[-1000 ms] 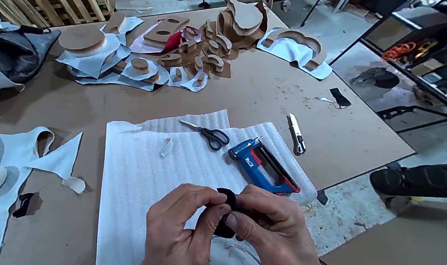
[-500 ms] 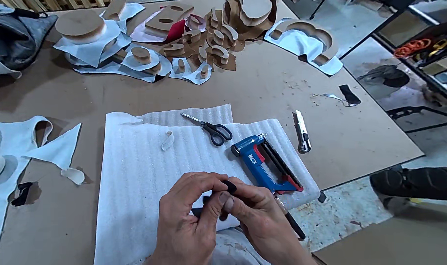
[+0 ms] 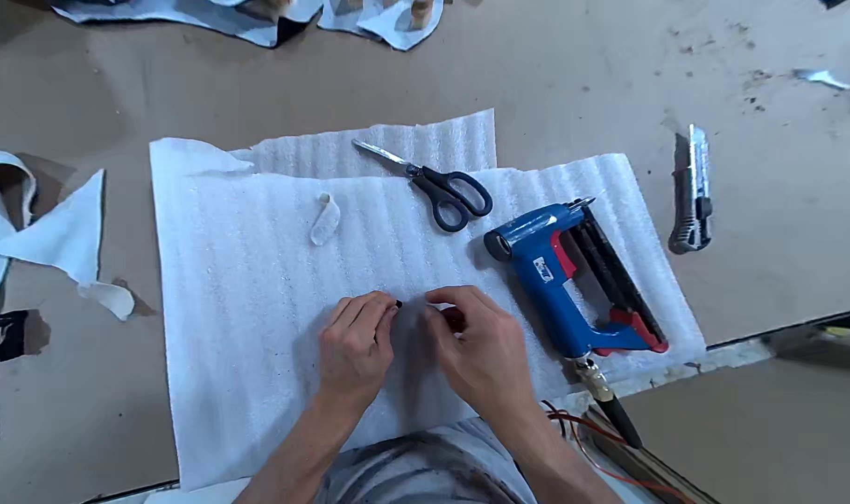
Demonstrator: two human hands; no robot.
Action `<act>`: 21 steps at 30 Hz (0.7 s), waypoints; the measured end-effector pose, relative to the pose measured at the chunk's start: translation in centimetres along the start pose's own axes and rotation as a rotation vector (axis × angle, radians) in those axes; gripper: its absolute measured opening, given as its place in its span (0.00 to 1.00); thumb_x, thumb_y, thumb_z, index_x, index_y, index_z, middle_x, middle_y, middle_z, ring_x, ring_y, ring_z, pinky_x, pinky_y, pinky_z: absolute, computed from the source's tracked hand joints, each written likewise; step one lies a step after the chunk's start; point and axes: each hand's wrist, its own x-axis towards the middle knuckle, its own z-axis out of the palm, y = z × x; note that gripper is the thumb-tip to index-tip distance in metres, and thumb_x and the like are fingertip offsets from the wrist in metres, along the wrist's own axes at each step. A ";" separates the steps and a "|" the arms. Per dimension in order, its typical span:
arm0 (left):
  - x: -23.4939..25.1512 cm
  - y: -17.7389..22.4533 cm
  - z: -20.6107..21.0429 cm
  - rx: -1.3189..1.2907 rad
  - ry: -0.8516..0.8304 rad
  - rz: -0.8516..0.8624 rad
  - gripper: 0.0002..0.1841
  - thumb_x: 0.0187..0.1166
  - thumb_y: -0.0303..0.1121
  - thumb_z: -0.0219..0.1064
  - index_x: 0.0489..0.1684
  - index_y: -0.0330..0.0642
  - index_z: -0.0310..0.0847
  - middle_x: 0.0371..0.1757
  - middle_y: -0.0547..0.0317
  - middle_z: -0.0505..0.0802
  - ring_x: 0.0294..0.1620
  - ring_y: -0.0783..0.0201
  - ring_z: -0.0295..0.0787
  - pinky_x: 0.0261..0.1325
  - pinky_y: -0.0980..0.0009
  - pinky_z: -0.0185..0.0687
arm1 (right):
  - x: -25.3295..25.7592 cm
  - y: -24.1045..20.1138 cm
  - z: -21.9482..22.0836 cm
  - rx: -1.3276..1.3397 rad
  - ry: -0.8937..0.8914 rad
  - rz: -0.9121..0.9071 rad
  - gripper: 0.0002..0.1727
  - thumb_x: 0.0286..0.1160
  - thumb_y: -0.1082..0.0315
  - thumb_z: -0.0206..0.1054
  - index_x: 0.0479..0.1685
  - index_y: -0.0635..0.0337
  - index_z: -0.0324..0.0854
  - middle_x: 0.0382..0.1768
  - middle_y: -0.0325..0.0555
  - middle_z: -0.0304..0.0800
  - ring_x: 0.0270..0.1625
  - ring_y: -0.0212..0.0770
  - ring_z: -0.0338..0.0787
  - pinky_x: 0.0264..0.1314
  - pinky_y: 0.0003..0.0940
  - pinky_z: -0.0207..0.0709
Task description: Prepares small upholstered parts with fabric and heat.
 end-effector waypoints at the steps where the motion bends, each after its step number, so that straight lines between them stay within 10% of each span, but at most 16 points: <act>1: 0.0 0.3 0.0 -0.007 -0.005 -0.011 0.08 0.79 0.33 0.68 0.42 0.44 0.95 0.49 0.62 0.97 0.49 0.68 0.92 0.53 0.72 0.88 | -0.2 0.5 -0.2 -0.020 0.031 -0.063 0.09 0.73 0.64 0.68 0.48 0.49 0.91 0.43 0.34 0.90 0.30 0.27 0.88 0.29 0.27 0.87; 21: -1.2 1.4 0.5 -0.344 0.037 -0.422 0.09 0.75 0.32 0.71 0.50 0.43 0.89 0.47 0.67 0.96 0.42 0.74 0.95 0.42 0.76 0.95 | -0.6 1.8 3.4 -0.109 0.087 -0.381 0.13 0.74 0.70 0.67 0.49 0.51 0.96 0.47 0.42 0.94 0.43 0.35 0.91 0.39 0.25 0.84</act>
